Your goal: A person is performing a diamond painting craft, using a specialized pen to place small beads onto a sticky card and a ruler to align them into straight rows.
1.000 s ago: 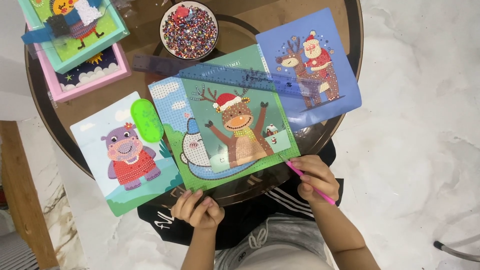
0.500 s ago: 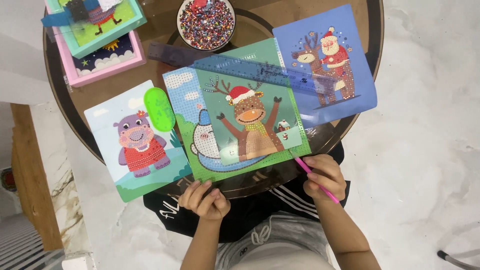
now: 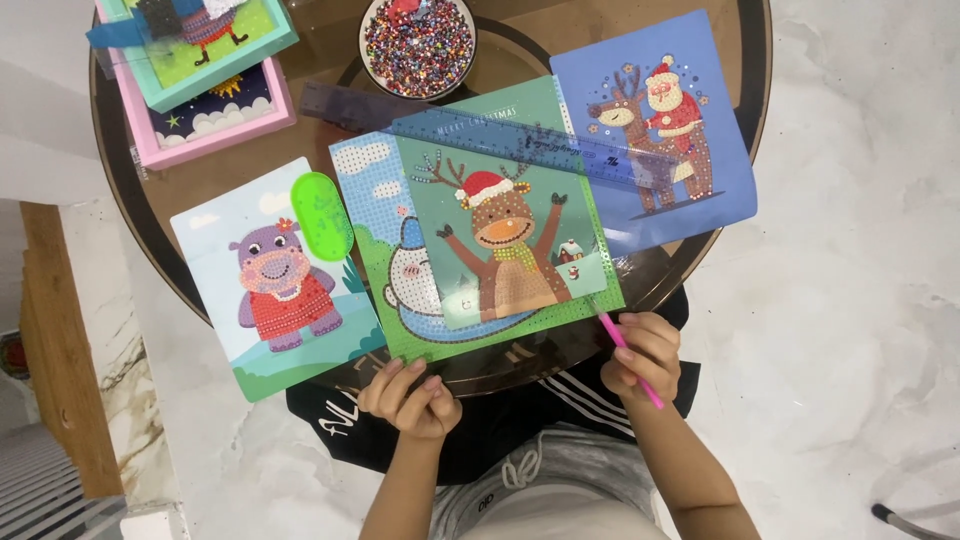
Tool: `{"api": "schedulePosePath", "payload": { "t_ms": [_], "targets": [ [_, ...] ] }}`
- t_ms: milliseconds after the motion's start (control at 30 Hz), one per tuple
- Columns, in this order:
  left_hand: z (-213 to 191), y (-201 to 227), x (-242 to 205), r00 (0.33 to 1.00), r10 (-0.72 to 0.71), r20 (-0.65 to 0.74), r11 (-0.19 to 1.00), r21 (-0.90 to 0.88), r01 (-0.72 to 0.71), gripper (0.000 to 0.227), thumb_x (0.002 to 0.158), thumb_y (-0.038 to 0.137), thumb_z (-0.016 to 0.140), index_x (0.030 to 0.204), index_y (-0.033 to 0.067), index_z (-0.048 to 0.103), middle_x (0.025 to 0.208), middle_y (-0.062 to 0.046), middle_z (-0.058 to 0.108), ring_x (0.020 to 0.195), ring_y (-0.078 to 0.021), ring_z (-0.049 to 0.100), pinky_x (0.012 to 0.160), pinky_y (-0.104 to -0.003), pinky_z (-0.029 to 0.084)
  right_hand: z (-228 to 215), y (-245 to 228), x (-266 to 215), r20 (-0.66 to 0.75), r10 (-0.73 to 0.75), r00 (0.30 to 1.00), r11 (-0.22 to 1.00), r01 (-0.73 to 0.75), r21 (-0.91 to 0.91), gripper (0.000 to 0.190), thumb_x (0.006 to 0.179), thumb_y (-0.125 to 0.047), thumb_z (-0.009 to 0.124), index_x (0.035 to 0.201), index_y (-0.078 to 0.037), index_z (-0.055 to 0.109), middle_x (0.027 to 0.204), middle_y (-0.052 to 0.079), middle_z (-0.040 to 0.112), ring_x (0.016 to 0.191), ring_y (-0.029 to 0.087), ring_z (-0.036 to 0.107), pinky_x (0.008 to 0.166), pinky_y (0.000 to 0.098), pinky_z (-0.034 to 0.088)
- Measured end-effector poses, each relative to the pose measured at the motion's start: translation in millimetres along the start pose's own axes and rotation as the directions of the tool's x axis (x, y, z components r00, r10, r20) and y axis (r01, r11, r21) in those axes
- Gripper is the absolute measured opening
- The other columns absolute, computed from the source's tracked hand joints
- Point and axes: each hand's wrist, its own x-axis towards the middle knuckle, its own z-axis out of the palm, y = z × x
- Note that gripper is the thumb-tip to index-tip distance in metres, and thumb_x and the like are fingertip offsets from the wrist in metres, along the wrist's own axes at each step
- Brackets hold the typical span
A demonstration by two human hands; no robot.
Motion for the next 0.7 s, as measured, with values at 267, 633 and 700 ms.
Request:
{"api": "schedulePosePath", "payload": {
  "t_ms": [267, 633, 700],
  "targets": [
    [-0.7, -0.3, -1.7, 1.0, 0.002, 0.004, 1.0, 0.002, -0.002, 0.007, 0.091, 0.019, 0.048, 0.095, 0.024, 0.05, 0.097, 0.004, 0.06, 0.1, -0.0227, 0.048, 0.09, -0.033, 0.04, -10.6, 6.2, -22.7, 0.061, -0.028, 0.998, 0.994, 0.034, -0.103, 0.037, 0.095, -0.038, 0.053, 0.08, -0.007, 0.067, 0.07, 0.023, 0.063, 0.06, 0.037, 0.062, 0.055, 0.0455, 0.052],
    [-1.8, 0.6, -1.7, 1.0, 0.009, 0.024, 1.0, 0.016, -0.009, 0.005, 0.093, 0.022, 0.046, 0.094, 0.0256, 0.05, 0.096, 0.005, 0.059, 0.1, -0.0215, 0.048, 0.091, -0.032, 0.04, -8.4, 16.3, -33.1, 0.119, -0.097, 0.988, 0.968, 0.121, -0.219, 0.032, 0.095, -0.037, 0.054, 0.086, -0.011, 0.071, 0.088, 0.022, 0.063, 0.075, 0.031, 0.056, 0.058, 0.0368, 0.049],
    [-1.4, -0.5, -2.0, 1.0, 0.01, 0.02, 1.0, 0.015, -0.011, 0.005, 0.093, 0.022, 0.046, 0.094, 0.0256, 0.05, 0.096, 0.005, 0.059, 0.1, -0.0216, 0.048, 0.091, -0.032, 0.04, -7.3, 15.5, -28.3, 0.149, -0.102, 0.983, 0.969, 0.132, -0.207, 0.032, 0.096, -0.036, 0.053, 0.088, -0.011, 0.072, 0.089, 0.021, 0.063, 0.074, 0.029, 0.055, 0.057, 0.0362, 0.049]
  ]
}}
